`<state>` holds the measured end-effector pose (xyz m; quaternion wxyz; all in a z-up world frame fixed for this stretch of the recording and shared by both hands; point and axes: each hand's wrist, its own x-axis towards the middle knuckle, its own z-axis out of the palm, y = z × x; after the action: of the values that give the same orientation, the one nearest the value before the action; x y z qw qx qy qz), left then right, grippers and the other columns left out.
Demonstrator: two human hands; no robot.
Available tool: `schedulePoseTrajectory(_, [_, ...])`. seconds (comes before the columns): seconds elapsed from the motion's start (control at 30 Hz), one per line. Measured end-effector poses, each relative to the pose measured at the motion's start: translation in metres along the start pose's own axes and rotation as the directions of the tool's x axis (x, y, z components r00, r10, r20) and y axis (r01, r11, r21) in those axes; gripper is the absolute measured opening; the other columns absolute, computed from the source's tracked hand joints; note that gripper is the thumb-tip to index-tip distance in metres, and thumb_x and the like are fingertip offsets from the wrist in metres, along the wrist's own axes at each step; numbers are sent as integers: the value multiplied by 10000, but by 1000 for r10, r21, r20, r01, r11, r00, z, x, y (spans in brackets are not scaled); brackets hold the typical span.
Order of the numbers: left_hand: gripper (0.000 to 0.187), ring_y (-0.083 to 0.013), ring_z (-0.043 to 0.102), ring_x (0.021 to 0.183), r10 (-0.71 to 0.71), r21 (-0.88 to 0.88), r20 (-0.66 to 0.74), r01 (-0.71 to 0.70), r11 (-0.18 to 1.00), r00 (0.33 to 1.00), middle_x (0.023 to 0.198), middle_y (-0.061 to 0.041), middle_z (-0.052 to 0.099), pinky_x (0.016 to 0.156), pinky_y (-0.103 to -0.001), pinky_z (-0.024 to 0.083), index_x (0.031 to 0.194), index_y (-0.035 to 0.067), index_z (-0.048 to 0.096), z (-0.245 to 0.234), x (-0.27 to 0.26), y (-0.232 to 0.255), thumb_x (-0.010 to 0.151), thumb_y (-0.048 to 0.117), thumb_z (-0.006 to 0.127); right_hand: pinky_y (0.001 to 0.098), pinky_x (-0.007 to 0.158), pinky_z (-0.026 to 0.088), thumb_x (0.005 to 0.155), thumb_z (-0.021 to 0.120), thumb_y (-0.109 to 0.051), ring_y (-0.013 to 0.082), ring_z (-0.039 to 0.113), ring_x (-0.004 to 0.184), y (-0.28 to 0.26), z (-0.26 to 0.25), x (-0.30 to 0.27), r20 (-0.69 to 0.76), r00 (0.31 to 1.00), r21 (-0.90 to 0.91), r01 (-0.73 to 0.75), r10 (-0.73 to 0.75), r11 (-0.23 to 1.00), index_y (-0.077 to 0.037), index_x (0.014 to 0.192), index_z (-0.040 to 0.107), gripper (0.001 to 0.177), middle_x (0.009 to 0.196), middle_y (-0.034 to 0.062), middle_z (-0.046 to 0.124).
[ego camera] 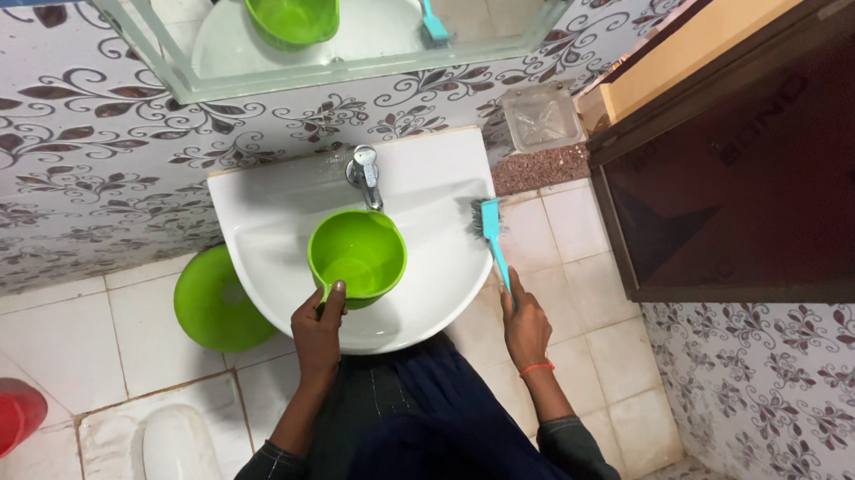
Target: The person cleans a white bathroom sink using a green plastic bowl and a blue scrub brush. They repeatedly scoop water from the running tap into the bowl and pour it over the sink basin while scrubbing the surface and the drain area.
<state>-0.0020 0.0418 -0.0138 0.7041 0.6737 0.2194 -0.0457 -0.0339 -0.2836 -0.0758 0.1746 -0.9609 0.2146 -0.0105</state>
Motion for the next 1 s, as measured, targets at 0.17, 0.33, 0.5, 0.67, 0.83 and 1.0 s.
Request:
schedulePoseTrajectory(0.17, [403, -82, 439, 588, 20, -4, -7, -20, 1000, 1000, 647, -1, 554, 551, -273, 348, 797, 0, 701, 1, -6, -1, 984, 356, 668, 499, 714, 542, 1008, 603, -304, 371, 696, 823, 2, 8, 13, -56, 996, 39, 76, -73, 996, -255, 1476, 569, 472, 896, 171, 706])
schedulePoseTrajectory(0.33, [407, -81, 433, 586, 28, -1, -22, -28, 1000, 999, 639, 2, 543, 553, -271, 346, 794, 4, 708, 3, -12, 1, 995, 355, 660, 523, 736, 536, 1031, 590, -322, 398, 700, 887, -8, 15, 66, -52, 993, 106, 112, -107, 988, -245, 1478, 568, 454, 961, 195, 717])
schedulePoseTrajectory(0.5, [399, -96, 403, 572, 23, -46, -55, -26, 999, 998, 634, -5, 533, 540, -285, 315, 784, 3, 692, 13, -18, -2, 989, 344, 667, 528, 729, 534, 1024, 587, -331, 403, 697, 886, 1, 8, 72, -27, 989, 113, 146, -144, 983, -254, 1472, 568, 455, 965, 193, 719])
schedulePoseTrajectory(0.67, [416, -78, 421, 597, 71, -7, -75, -72, 997, 995, 642, 13, 521, 560, -267, 343, 762, 17, 661, 35, -26, -3, 1005, 354, 651, 507, 723, 539, 1010, 590, -345, 376, 693, 813, 19, -3, 46, 48, 985, 56, 164, -167, 985, -278, 1471, 574, 466, 874, 174, 701])
schedulePoseTrajectory(0.83, [398, -78, 406, 605, 89, -74, -126, -99, 992, 988, 647, 14, 502, 564, -265, 340, 767, 14, 652, 66, -32, -9, 1012, 328, 651, 488, 675, 538, 979, 618, -335, 349, 687, 771, 48, -14, 28, 148, 942, 64, 296, -302, 953, -284, 1447, 580, 472, 847, 142, 689])
schedulePoseTrajectory(1.0, [359, -63, 408, 615, 86, -175, -179, -118, 977, 980, 665, 24, 509, 571, -253, 332, 788, 12, 660, 97, -52, -13, 1007, 296, 651, 471, 607, 540, 966, 614, -310, 335, 680, 722, 61, -18, 10, 284, 846, 121, 436, -452, 892, -280, 1484, 533, 525, 852, 123, 677])
